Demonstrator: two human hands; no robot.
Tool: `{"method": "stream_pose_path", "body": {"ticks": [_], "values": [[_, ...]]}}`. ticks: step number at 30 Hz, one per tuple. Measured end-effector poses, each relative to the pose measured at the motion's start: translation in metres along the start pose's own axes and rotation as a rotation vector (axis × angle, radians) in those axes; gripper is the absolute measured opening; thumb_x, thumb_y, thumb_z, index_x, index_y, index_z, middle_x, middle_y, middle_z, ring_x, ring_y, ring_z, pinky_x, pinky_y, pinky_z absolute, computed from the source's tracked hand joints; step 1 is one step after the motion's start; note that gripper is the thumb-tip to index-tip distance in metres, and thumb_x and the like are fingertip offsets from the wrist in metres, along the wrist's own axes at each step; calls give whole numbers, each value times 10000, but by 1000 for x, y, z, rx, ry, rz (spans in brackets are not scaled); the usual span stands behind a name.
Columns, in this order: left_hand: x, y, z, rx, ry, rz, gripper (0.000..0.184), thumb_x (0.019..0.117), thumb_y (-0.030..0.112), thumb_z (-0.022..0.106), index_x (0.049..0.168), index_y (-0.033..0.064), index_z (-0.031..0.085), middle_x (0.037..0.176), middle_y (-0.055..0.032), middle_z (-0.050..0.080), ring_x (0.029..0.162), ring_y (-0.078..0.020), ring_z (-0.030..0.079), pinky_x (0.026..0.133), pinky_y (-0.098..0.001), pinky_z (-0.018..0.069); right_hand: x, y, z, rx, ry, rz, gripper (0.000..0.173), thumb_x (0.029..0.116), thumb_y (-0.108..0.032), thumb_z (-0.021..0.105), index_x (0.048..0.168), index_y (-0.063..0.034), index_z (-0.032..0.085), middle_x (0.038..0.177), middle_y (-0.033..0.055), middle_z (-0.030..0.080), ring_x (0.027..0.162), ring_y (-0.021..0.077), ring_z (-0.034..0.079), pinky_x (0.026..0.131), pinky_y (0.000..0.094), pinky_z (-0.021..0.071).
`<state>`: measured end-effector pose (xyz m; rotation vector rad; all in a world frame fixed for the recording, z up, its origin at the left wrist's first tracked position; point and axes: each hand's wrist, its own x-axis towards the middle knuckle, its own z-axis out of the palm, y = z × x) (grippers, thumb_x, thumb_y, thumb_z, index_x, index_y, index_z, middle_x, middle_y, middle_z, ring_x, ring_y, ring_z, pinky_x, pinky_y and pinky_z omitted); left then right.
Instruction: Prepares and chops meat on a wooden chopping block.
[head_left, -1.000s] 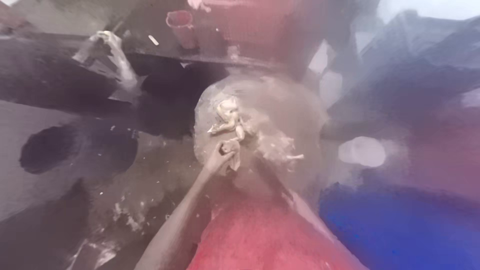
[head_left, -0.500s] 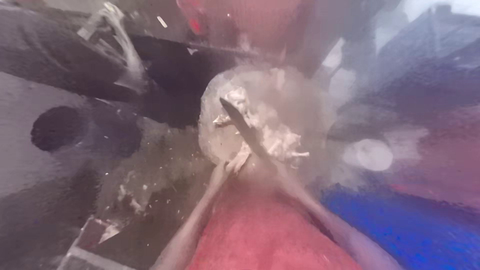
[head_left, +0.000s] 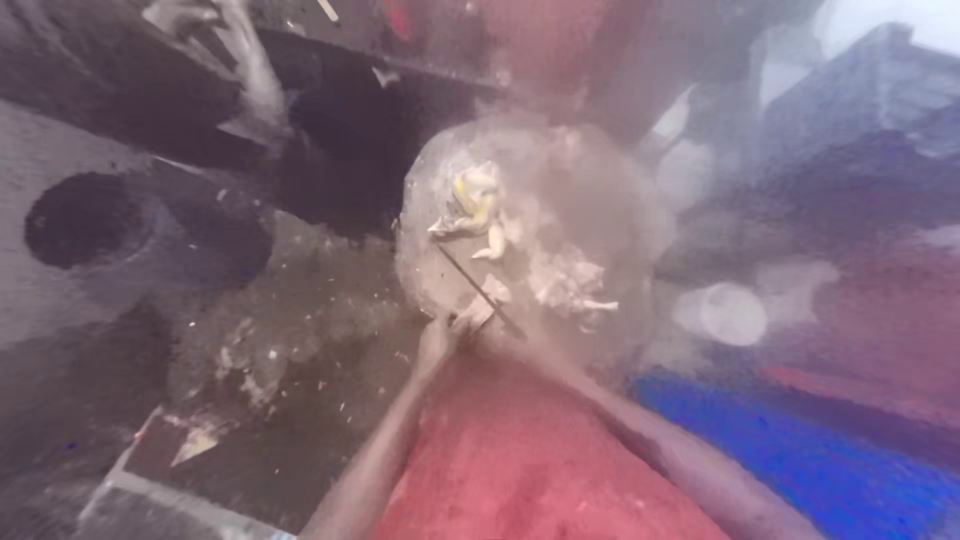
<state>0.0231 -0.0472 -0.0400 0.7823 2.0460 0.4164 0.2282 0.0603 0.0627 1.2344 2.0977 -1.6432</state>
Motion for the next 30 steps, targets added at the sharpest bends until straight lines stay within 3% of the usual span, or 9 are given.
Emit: {"method": "stream_pose_path", "body": {"ticks": [2, 6, 9, 12, 15, 20, 24, 27, 30], "values": [[-1, 1, -3, -22, -11, 10, 428, 1007, 424, 608, 1268, 88, 643, 1102, -146, 707, 1013, -288, 691, 930, -533, 543, 16, 43, 10, -92, -105, 37, 497, 1086, -406, 464, 1380, -24, 583, 1196, 213, 674, 1106, 315, 661, 1009, 510, 502], [-15, 4, -6, -323, 7, 9, 285, 997, 266, 596, 1173, 48, 655, 1014, -125, 690, 901, -214, 675, 830, -443, 565, 2, 79, 8, -10, -66, 54, 479, 1094, -389, 442, 1341, -15, 611, 1223, 199, 672, 1131, 295, 655, 1030, 495, 502], [-21, 16, 7, -476, -70, 37, 339, 1034, 285, 590, 1226, 9, 627, 1017, -124, 693, 865, -175, 682, 816, -379, 581, -3, 57, -9, -76, 66, 106, 488, 1084, -390, 474, 1306, 23, 608, 1139, 226, 677, 1047, 321, 668, 974, 507, 515], [-11, 16, 31, -298, -212, 28, 347, 1032, 358, 601, 1183, 50, 651, 930, -65, 740, 726, -145, 721, 705, -354, 626, -15, 6, -26, -26, 132, 38, 490, 1055, -445, 504, 1310, -39, 609, 1009, 124, 693, 877, 207, 678, 846, 428, 565], [-12, 15, 35, -171, -203, 50, 341, 1030, 373, 589, 1161, 71, 676, 936, -77, 719, 782, -182, 697, 773, -428, 593, -29, -25, -21, 104, 156, -146, 413, 1014, -338, 598, 1282, -29, 649, 1042, 87, 712, 916, 112, 674, 872, 320, 566], [-16, 14, 22, 31, -83, 83, 377, 1039, 363, 571, 1299, 101, 649, 1198, -129, 700, 1086, -275, 685, 981, -503, 530, 11, 56, 22, -154, -133, 111, 489, 1091, -418, 427, 1367, -48, 587, 1210, 202, 675, 1121, 322, 664, 995, 540, 506], [-18, 4, 35, 215, 47, 423, 422, 969, 306, 635, 1348, 119, 646, 1476, -131, 552, 1385, -294, 504, 1152, -461, 411, 20, 90, 36, -84, -176, 56, 480, 1109, -376, 393, 1409, -41, 562, 1245, 216, 664, 1145, 318, 656, 1023, 519, 496], [-8, 3, 49, 346, 35, 550, 368, 975, 319, 617, 1291, 140, 679, 1397, -107, 627, 1358, -331, 522, 1133, -536, 382, 29, 87, 28, 133, -157, 70, 487, 1102, -359, 427, 1420, -4, 526, 1201, 181, 665, 1070, 213, 653, 985, 411, 520], [-12, 14, 46, 341, -68, 437, 338, 985, 316, 592, 1257, 131, 667, 1219, -117, 692, 1171, -317, 647, 987, -554, 516, 28, 63, 12, 269, -74, 159, 477, 1087, -418, 459, 1222, 10, 622, 988, 107, 667, 838, 130, 639, 805, 339, 554]]}}
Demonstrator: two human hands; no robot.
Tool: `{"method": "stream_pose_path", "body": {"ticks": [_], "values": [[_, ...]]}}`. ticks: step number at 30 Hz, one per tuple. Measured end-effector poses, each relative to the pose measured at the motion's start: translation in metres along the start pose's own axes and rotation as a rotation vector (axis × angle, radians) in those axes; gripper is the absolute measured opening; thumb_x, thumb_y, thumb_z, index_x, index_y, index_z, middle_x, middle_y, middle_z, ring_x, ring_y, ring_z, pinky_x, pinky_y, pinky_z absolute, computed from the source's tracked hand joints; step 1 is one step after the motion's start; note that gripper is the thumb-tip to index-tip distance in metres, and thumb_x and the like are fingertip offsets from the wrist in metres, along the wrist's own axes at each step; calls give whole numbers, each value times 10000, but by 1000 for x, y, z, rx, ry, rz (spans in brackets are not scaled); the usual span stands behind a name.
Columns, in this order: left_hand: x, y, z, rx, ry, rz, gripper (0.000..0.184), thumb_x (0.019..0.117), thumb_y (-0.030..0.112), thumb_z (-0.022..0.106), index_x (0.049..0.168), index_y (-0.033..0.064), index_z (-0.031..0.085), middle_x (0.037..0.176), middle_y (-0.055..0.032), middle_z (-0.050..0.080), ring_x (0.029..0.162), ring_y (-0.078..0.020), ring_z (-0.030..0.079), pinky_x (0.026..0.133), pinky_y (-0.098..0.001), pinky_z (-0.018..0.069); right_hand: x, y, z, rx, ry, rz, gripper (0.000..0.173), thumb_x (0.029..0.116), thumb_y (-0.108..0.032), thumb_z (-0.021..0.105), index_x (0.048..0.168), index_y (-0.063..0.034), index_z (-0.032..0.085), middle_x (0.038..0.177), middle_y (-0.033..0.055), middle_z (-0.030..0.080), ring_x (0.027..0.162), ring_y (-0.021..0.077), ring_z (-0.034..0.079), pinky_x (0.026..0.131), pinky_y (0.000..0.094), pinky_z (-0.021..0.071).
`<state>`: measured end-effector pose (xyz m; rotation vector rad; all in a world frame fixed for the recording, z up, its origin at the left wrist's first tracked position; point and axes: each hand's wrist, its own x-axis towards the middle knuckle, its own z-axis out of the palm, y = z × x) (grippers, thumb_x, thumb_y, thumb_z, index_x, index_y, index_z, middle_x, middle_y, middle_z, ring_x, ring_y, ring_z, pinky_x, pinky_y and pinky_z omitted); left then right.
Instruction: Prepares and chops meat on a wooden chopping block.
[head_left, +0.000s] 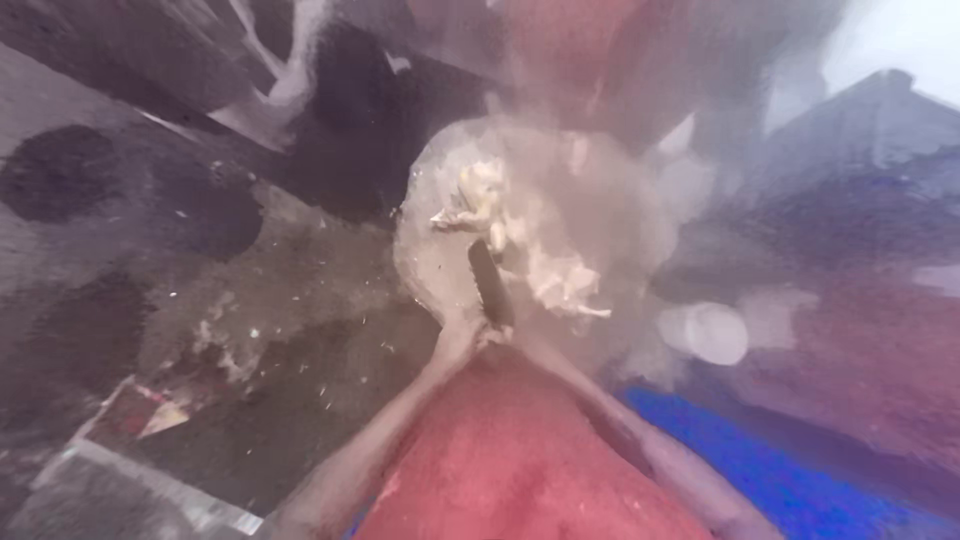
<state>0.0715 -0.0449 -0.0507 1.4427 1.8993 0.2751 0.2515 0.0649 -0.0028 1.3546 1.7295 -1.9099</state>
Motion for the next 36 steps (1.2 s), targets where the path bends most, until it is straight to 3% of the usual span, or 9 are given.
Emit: {"method": "stream_pose_path", "body": {"ticks": [5, 7, 13, 17, 20, 27, 31, 34, 36], "values": [[-28, -21, -15, -270, 87, -306, 359, 983, 314, 632, 1278, 110, 647, 1234, -118, 684, 1142, -263, 665, 1005, -506, 526, -47, -63, -5, -200, 161, -162, 414, 1054, -363, 535, 1262, -19, 632, 963, 115, 683, 834, 176, 660, 803, 383, 563], [-33, -35, -16, -349, 202, -349, 360, 958, 232, 684, 1279, 75, 644, 1219, -131, 693, 1118, -250, 676, 1006, -474, 532, -60, -70, -10, -296, 149, -235, 406, 1019, -293, 586, 1320, -24, 625, 1078, 146, 698, 959, 213, 670, 899, 409, 548], [-37, -45, -17, -450, 264, -369, 315, 957, 252, 700, 1232, 106, 650, 1100, -76, 714, 978, -182, 697, 897, -422, 579, -13, 5, -13, -600, -33, -132, 423, 1078, -331, 487, 1354, -39, 618, 1264, 216, 667, 1187, 351, 644, 1056, 533, 478], [-41, -48, -11, -513, 243, -376, 368, 976, 354, 688, 1218, 80, 648, 1060, -101, 700, 913, -185, 686, 852, -403, 577, -33, -19, -7, -541, 38, -79, 542, 1058, -485, 489, 1299, -21, 629, 1141, 201, 693, 1071, 325, 680, 982, 524, 520], [-42, -47, -3, -587, 249, -395, 346, 965, 296, 702, 1206, 54, 644, 1031, -96, 703, 888, -164, 684, 834, -374, 577, -46, -45, 2, -397, -40, -146, 437, 1062, -413, 514, 1251, -38, 640, 1024, 146, 682, 927, 242, 659, 884, 446, 532], [-33, -29, -27, -842, 52, -303, 236, 1022, 160, 562, 1191, 4, 612, 906, -74, 685, 757, -136, 669, 728, -327, 589, -12, 25, -7, -329, -92, -164, 459, 1101, -345, 434, 1416, -44, 576, 1288, 214, 658, 1201, 319, 636, 1073, 514, 465], [-21, -7, -30, -989, 43, -330, 282, 1050, 238, 558, 1215, 13, 596, 842, -58, 671, 638, -116, 627, 592, -276, 553, -33, 0, -22, -376, 96, -56, 488, 1079, -423, 474, 1271, 5, 613, 1083, 197, 672, 997, 295, 661, 937, 489, 518], [-17, -18, -16, -647, 74, -425, 431, 1020, 440, 605, 1261, 83, 610, 948, -70, 719, 748, -157, 698, 701, -368, 607, -51, -35, -21, -388, 111, -105, 477, 1057, -459, 499, 1279, -56, 628, 1036, 133, 688, 933, 228, 670, 891, 449, 544], [-21, -22, -10, -565, 62, -456, 431, 1010, 427, 626, 1273, 87, 614, 1024, -82, 716, 837, -175, 705, 784, -403, 601, -53, -36, -12, -330, 62, -152, 399, 1057, -372, 523, 1259, -47, 636, 1020, 119, 680, 913, 199, 656, 870, 403, 538]]}}
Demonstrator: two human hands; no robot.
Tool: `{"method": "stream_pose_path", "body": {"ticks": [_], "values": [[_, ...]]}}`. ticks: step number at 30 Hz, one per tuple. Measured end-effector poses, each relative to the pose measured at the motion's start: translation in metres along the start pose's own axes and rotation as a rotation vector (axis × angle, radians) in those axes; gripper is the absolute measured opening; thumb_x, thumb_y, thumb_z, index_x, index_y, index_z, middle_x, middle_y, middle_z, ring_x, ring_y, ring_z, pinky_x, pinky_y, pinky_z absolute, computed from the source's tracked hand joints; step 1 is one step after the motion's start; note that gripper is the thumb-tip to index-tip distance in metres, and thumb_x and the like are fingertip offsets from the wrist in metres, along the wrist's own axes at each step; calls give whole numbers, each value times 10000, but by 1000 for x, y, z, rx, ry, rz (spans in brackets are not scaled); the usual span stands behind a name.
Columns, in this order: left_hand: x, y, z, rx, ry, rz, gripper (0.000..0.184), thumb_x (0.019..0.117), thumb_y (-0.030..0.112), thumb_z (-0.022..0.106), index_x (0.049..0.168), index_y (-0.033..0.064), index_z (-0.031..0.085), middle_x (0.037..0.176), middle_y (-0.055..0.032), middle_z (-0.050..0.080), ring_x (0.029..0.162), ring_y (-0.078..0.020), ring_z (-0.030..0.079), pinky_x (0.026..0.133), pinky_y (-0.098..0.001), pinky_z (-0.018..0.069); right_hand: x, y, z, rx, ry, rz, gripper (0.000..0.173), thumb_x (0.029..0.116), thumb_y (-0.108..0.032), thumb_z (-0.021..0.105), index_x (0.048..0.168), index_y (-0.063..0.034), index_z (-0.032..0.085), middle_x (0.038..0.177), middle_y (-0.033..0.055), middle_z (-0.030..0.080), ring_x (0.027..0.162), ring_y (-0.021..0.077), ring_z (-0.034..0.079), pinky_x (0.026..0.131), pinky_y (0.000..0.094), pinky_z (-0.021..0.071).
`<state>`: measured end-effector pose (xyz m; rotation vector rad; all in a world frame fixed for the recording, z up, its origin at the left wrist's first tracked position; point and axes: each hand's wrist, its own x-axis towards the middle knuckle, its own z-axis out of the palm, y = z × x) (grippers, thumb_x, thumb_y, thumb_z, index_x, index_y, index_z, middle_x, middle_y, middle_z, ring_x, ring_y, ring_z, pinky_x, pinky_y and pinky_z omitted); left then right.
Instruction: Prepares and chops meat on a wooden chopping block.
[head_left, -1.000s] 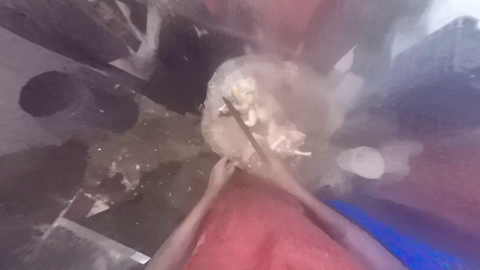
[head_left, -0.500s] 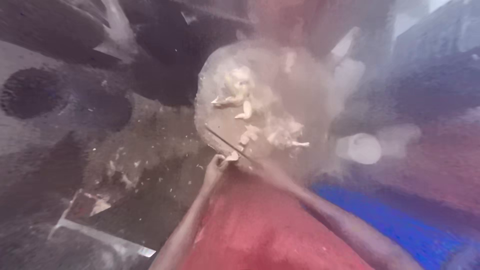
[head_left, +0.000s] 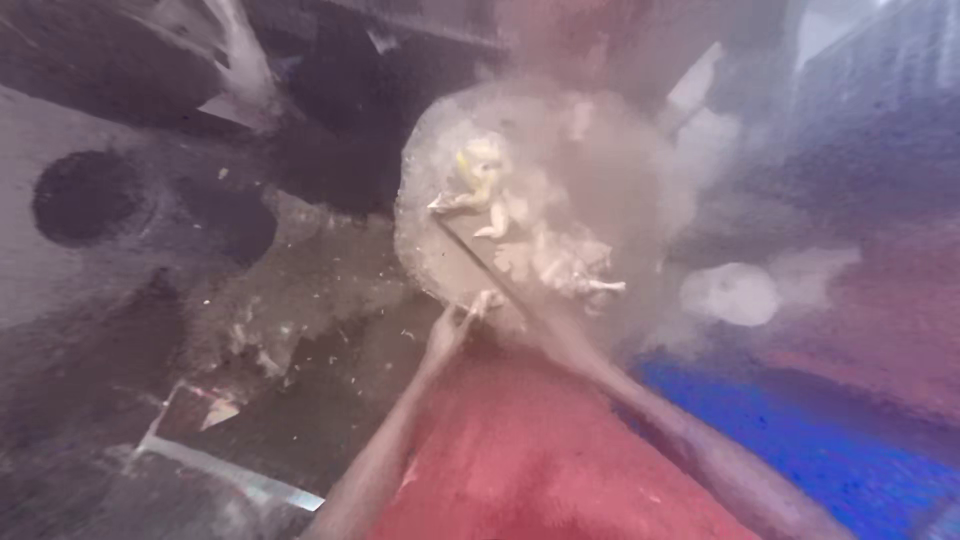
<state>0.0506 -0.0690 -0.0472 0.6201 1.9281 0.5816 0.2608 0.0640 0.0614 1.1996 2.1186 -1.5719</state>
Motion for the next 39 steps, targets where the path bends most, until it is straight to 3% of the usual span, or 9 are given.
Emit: {"method": "stream_pose_path", "body": {"ticks": [5, 11, 17, 20, 23, 27, 31, 37, 39], "values": [[-4, -3, 3, 2, 25, 27, 346, 1020, 357, 628, 1218, 73, 626, 883, -51, 712, 717, -141, 695, 701, -357, 609, 21, 46, 27, -78, -137, 71, 471, 1089, -391, 448, 1365, -41, 598, 1198, 215, 676, 1112, 336, 662, 999, 536, 501], [-13, -9, 6, -105, 46, 3, 347, 991, 297, 686, 1226, 58, 592, 915, -47, 725, 741, -125, 702, 708, -324, 605, -10, 17, 9, -32, -136, 2, 446, 1068, -412, 503, 1304, -55, 629, 1147, 178, 687, 1056, 296, 670, 969, 507, 515], [-10, 16, -1, -97, -29, 92, 317, 996, 286, 670, 1211, 59, 621, 916, -38, 718, 793, -115, 689, 764, -328, 590, 6, 75, 10, -9, -232, 16, 537, 1087, -479, 408, 1341, -56, 623, 1179, 207, 682, 1103, 330, 660, 995, 566, 494], [-11, 33, -23, -139, -88, 198, 490, 999, 259, 667, 1415, 47, 518, 1217, -106, 679, 1027, -141, 688, 914, -325, 584, -18, 73, 3, 7, -93, 130, 545, 1073, -507, 429, 1358, -80, 610, 1193, 191, 684, 1107, 327, 665, 996, 572, 496], [18, 45, -52, -91, 142, 318, 416, 1042, 179, 573, 1414, -3, 526, 1281, -171, 654, 1089, -203, 675, 952, -375, 561, -28, 84, -22, -58, -170, 98, 461, 1084, -423, 461, 1298, -40, 605, 1113, 184, 667, 1015, 293, 657, 938, 505, 517], [68, 86, -68, 218, 213, 449, 333, 1061, 123, 482, 1364, 72, 609, 1343, -121, 651, 1203, -231, 643, 1040, -436, 512, -27, 101, -41, -235, -441, 80, 472, 1095, -391, 454, 1424, -74, 573, 1261, 241, 660, 1176, 384, 638, 1043, 579, 454], [116, 127, -49, 719, 221, 733, 357, 1030, 236, 565, 1381, 243, 632, 1494, -42, 546, 1362, -262, 529, 1119, -506, 449, -8, 91, -31, -273, -334, 61, 545, 1064, -512, 455, 1346, -78, 625, 1173, 225, 692, 1105, 385, 670, 978, 604, 497], [154, 178, -46, 824, 0, 832, 351, 1043, 364, 532, 1250, 119, 674, 1387, -100, 605, 1270, -275, 593, 1058, -497, 491, 27, 66, -3, -33, -249, -44, 575, 1082, -475, 439, 1336, 17, 592, 1232, 275, 651, 1157, 395, 639, 1030, 584, 471], [148, 181, -46, 871, -21, 813, 374, 1055, 327, 507, 1323, 105, 642, 1401, -129, 604, 1286, -300, 590, 1071, -511, 483, 28, 59, 0, 45, -246, -99, 526, 1093, -411, 450, 1398, 3, 554, 1267, 268, 644, 1177, 379, 639, 1056, 556, 468]]}}
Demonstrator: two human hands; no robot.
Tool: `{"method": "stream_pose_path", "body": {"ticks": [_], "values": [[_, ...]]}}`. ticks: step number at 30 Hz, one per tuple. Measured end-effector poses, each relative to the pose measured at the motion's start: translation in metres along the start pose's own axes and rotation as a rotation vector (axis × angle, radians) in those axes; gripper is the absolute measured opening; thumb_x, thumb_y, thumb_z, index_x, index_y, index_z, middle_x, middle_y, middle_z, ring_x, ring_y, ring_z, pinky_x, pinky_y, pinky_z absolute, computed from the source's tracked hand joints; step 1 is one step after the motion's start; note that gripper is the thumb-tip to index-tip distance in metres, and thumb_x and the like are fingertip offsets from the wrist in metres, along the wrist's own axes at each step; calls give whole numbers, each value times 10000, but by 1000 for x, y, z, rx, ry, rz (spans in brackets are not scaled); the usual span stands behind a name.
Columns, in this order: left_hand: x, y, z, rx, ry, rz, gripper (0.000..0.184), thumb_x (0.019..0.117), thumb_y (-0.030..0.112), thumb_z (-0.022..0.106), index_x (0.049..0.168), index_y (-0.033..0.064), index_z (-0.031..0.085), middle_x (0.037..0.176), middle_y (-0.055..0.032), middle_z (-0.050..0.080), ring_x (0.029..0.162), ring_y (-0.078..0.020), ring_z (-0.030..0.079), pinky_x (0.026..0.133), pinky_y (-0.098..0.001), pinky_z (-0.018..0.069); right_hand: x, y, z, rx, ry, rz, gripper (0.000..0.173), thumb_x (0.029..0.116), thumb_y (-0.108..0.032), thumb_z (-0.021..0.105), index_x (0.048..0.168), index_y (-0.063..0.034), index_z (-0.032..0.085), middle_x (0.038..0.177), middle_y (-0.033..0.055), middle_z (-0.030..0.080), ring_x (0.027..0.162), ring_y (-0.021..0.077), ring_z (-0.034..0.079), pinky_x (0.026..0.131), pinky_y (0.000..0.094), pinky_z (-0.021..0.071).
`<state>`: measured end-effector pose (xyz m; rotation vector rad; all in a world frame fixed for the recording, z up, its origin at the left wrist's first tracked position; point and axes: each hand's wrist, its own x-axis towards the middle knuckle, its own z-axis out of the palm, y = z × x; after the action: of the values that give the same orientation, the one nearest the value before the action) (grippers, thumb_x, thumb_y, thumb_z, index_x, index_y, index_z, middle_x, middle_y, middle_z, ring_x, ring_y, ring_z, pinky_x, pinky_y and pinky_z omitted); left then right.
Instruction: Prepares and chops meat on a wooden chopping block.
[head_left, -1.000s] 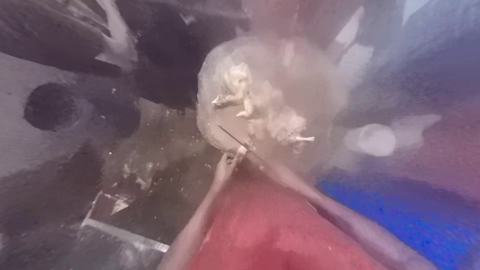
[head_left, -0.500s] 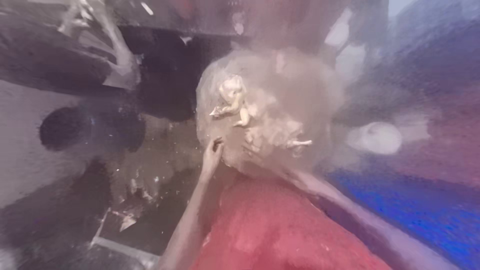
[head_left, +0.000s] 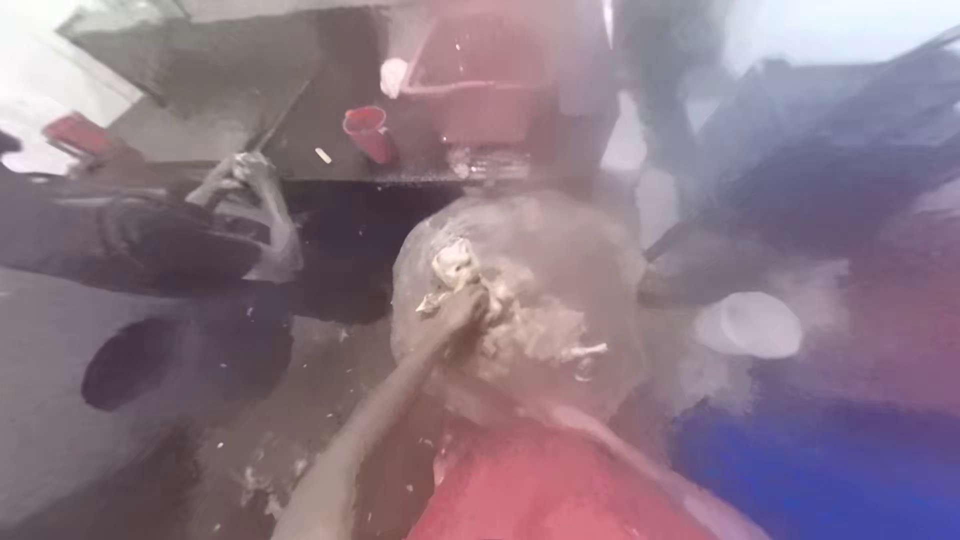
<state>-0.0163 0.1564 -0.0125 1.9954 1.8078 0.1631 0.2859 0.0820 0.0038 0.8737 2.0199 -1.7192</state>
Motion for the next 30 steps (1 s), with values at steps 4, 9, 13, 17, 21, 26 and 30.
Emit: {"method": "stream_pose_path", "body": {"ticks": [4, 9, 13, 17, 21, 26, 30], "values": [[6, -1, 13, 81, -73, -1, 412, 1033, 213, 521, 1438, 150, 564, 1472, -122, 554, 1344, -325, 544, 1082, -535, 473, 9, 0, -8, -169, 14, -111, 494, 1087, -378, 479, 1508, -120, 491, 1380, 211, 614, 1269, 358, 605, 1102, 566, 440], [9, 45, -20, -57, -19, -183, 481, 1013, 216, 550, 1487, 142, 504, 1364, -160, 630, 1217, -350, 634, 1008, -585, 512, 1, -6, -5, -226, 65, -65, 501, 1079, -417, 476, 1445, -83, 547, 1332, 236, 633, 1241, 396, 613, 1071, 604, 451], [-21, 76, -75, -505, 350, -349, 423, 1039, 296, 590, 1342, 0, 595, 1152, -209, 688, 1042, -289, 686, 955, -486, 551, -11, 14, 2, -46, 141, -25, 476, 1085, -396, 469, 1411, -65, 571, 1285, 219, 658, 1188, 348, 647, 1057, 547, 483], [-85, 71, -74, -1178, 558, -502, 361, 1059, 216, 533, 1313, -41, 543, 965, -121, 685, 780, -171, 678, 717, -352, 599, -30, 45, -4, 93, 337, 59, 481, 1095, -376, 442, 1418, -39, 557, 1283, 208, 658, 1181, 305, 647, 1066, 494, 485], [-143, 45, 3, -1475, 425, -571, 302, 1076, 236, 460, 1196, -18, 571, 807, -94, 674, 647, -177, 654, 615, -342, 589, -36, 63, -7, 165, 518, 107, 488, 1089, -335, 474, 1469, -31, 511, 1359, 223, 619, 1255, 320, 613, 1112, 497, 456], [-187, 37, 82, -1200, 310, -790, 360, 1053, 223, 571, 1319, -20, 547, 981, -124, 700, 786, -173, 697, 729, -358, 610, -37, 9, -6, 82, 542, 34, 436, 1099, -275, 447, 1410, 16, 545, 1225, 222, 671, 1124, 298, 667, 1036, 469, 508], [-190, 32, 80, -914, 392, -723, 485, 1009, 225, 642, 1409, -21, 521, 1239, -202, 657, 1112, -252, 660, 1007, -434, 526, -60, -74, -24, 90, 625, -309, 538, 1069, -379, 347, 1364, 21, 551, 924, 80, 658, 767, 126, 626, 733, 330, 567]]}}
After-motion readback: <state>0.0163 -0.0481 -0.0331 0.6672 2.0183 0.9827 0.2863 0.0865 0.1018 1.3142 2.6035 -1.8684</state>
